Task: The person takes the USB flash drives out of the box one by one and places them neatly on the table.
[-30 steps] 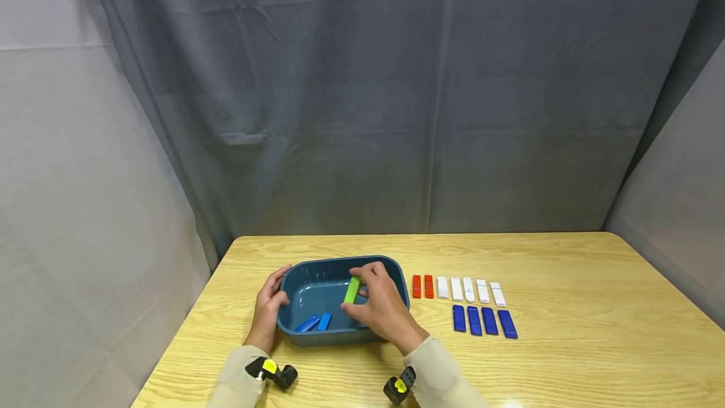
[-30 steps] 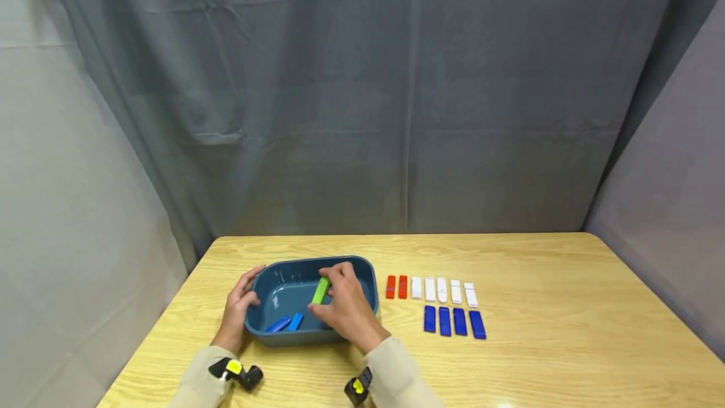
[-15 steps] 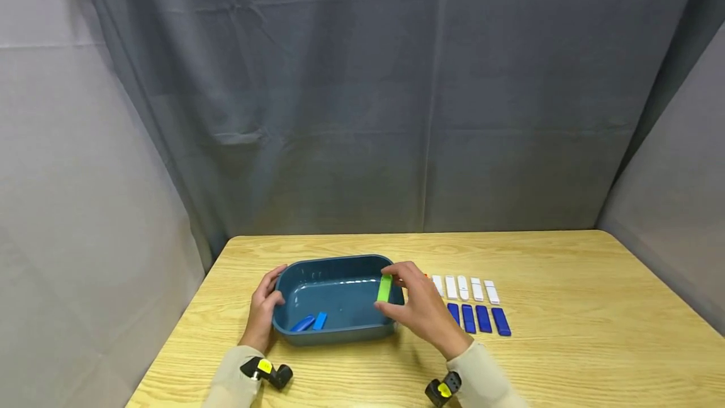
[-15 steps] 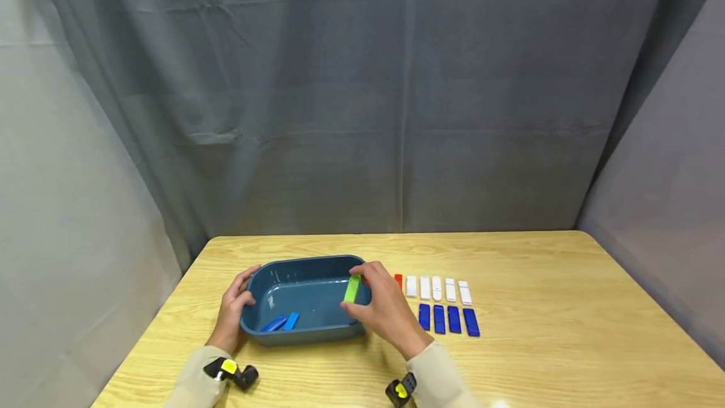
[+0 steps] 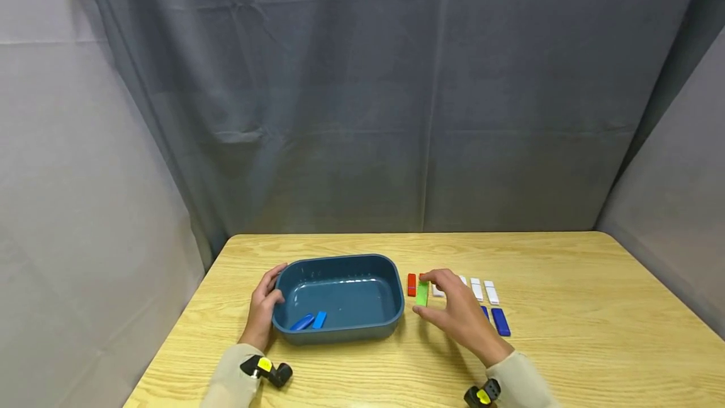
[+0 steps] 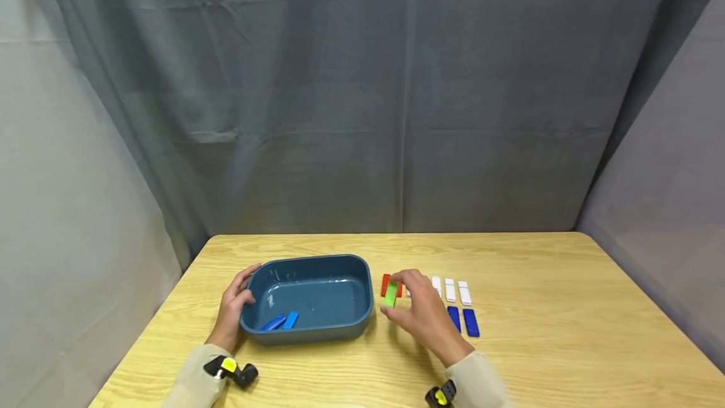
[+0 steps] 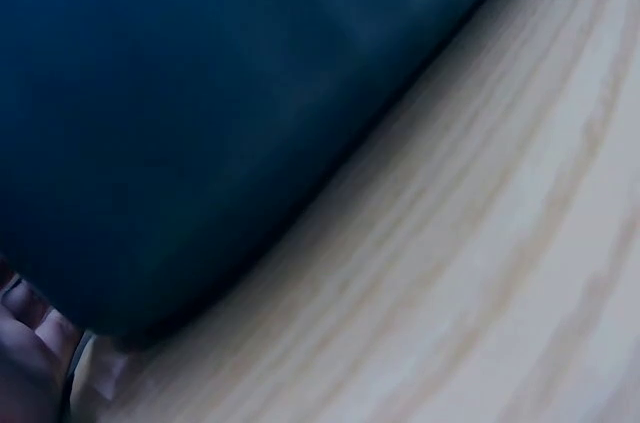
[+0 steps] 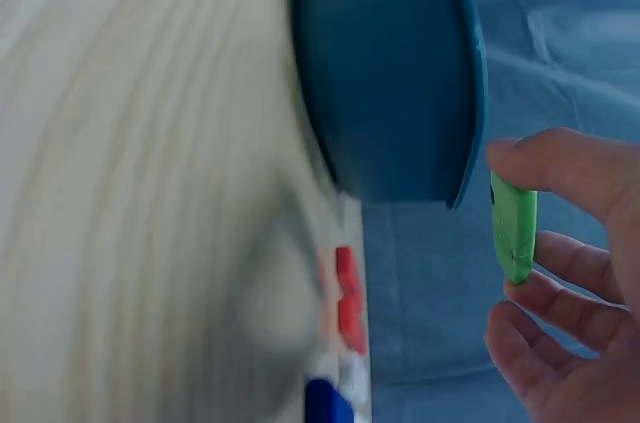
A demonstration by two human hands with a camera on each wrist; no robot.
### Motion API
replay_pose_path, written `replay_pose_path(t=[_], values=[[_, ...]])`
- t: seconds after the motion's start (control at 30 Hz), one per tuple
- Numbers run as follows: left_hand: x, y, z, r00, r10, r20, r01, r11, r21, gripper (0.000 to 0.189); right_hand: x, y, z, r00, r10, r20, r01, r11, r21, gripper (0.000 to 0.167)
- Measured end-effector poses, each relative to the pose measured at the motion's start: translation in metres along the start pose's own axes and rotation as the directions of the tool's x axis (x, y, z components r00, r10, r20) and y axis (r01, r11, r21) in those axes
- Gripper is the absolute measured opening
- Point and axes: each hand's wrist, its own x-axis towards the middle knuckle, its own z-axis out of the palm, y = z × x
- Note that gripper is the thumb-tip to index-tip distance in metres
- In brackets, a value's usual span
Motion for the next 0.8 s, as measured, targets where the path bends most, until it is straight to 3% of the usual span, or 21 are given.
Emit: replay_pose_path(t=[0.47, 0.8], values=[[-0.002, 0.003, -0.001, 1.0, -0.017, 0.006, 0.017, 1.0, -0.015, 0.064, -0.012, 0.023, -0.003, 0.991, 0.093, 0.095, -0.081, 0.989, -0.124, 0.051], [-0.002, 0.003, 0.0, 1.0, 0.021, -0.005, -0.021, 0.999, -0.03, 0.063, -0.011, 0.027, -0.004, 0.971, 0.176, 0.163, -0.143, 0.969, -0.2, 0.048]])
